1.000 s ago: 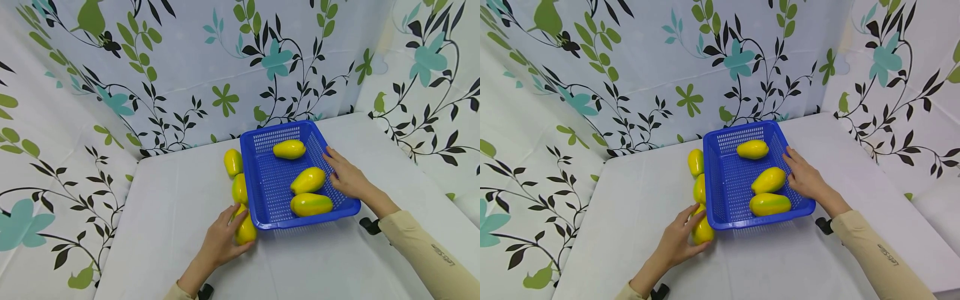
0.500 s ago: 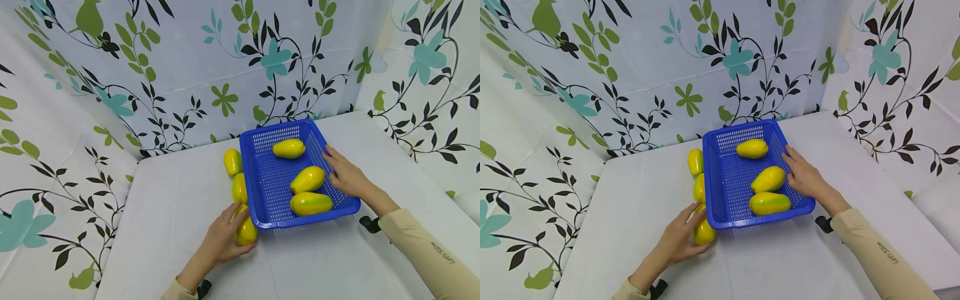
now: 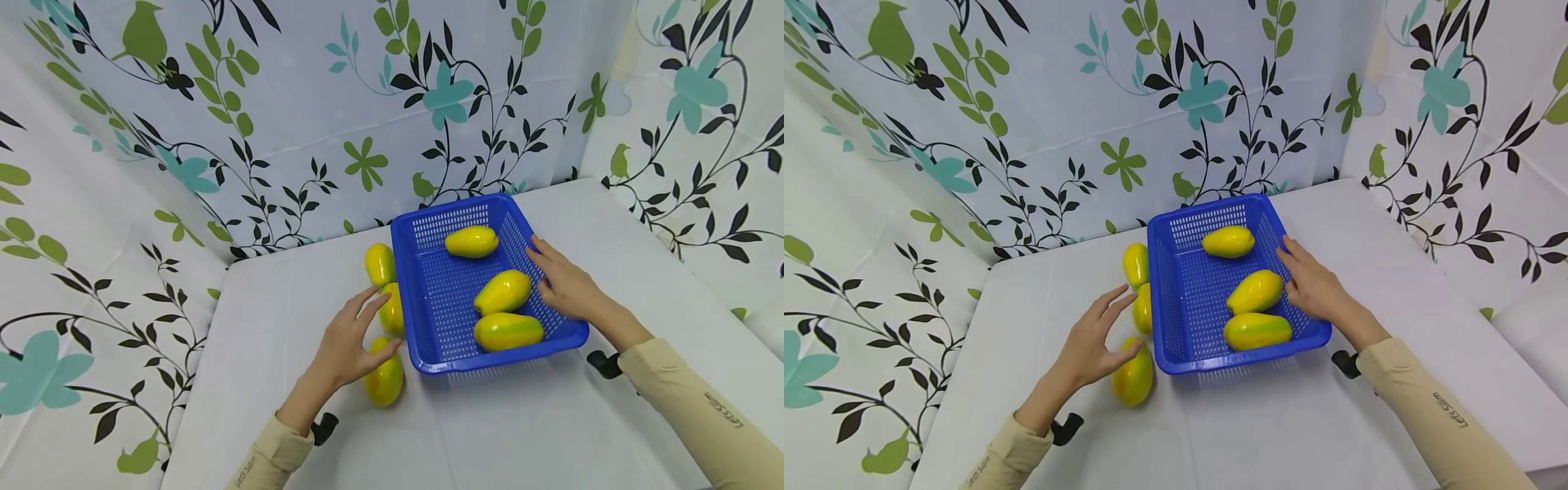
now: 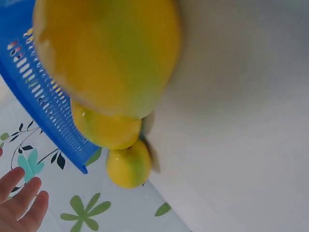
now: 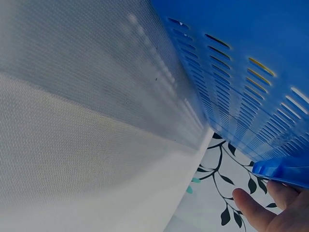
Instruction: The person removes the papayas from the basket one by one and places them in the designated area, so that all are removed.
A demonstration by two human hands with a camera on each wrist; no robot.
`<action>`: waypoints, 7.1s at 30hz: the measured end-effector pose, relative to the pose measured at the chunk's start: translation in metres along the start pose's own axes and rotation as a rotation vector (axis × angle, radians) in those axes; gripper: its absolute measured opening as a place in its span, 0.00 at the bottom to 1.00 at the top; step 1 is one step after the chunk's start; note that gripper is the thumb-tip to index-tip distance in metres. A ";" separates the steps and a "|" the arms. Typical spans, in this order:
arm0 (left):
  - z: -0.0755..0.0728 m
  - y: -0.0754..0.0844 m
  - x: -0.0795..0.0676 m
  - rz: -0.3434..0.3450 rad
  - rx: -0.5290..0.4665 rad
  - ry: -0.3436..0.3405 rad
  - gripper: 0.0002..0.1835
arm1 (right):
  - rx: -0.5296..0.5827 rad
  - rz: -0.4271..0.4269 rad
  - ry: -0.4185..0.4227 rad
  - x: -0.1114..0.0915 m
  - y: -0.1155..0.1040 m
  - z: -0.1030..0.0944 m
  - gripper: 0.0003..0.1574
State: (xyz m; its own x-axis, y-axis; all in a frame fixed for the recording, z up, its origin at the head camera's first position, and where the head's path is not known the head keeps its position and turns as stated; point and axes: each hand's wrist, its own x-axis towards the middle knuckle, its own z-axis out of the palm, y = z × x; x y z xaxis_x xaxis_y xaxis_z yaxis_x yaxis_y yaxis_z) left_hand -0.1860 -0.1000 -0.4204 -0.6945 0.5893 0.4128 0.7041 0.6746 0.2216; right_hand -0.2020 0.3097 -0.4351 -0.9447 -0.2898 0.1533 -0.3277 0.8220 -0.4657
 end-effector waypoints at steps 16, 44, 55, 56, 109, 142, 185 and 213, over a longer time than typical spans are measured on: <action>-0.001 0.027 0.144 0.004 0.076 -0.321 0.38 | 0.013 -0.007 0.018 -0.003 0.007 0.000 0.40; 0.082 0.052 0.253 -0.199 0.105 -0.621 0.39 | -0.015 -0.013 0.054 -0.002 0.011 -0.004 0.38; 0.119 0.056 0.256 -0.305 0.195 -0.641 0.39 | -0.047 -0.039 0.089 0.000 0.008 0.014 0.36; 0.123 0.056 0.256 -0.307 0.200 -0.633 0.39 | -0.048 -0.041 0.089 -0.001 0.008 0.014 0.36; 0.016 0.024 0.223 -0.054 -0.003 -0.189 0.38 | -0.055 -0.007 0.056 -0.004 0.008 0.003 0.37; 0.018 -0.143 0.174 -0.398 0.073 -0.193 0.36 | -0.047 -0.011 0.055 -0.001 0.008 0.004 0.37; 0.036 -0.144 0.201 -0.460 0.109 -0.452 0.35 | -0.033 -0.006 0.075 -0.003 0.015 0.006 0.36; 0.036 0.024 0.208 0.006 0.107 -0.398 0.31 | -0.039 -0.013 0.071 -0.002 0.010 0.006 0.36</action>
State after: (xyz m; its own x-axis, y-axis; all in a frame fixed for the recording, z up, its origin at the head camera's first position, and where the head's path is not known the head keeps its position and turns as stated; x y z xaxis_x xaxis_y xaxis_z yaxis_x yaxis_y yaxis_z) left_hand -0.3189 0.0545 -0.3617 -0.7085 0.7048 0.0356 0.7033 0.7010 0.1184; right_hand -0.2029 0.3157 -0.4450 -0.9381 -0.2665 0.2214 -0.3391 0.8371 -0.4293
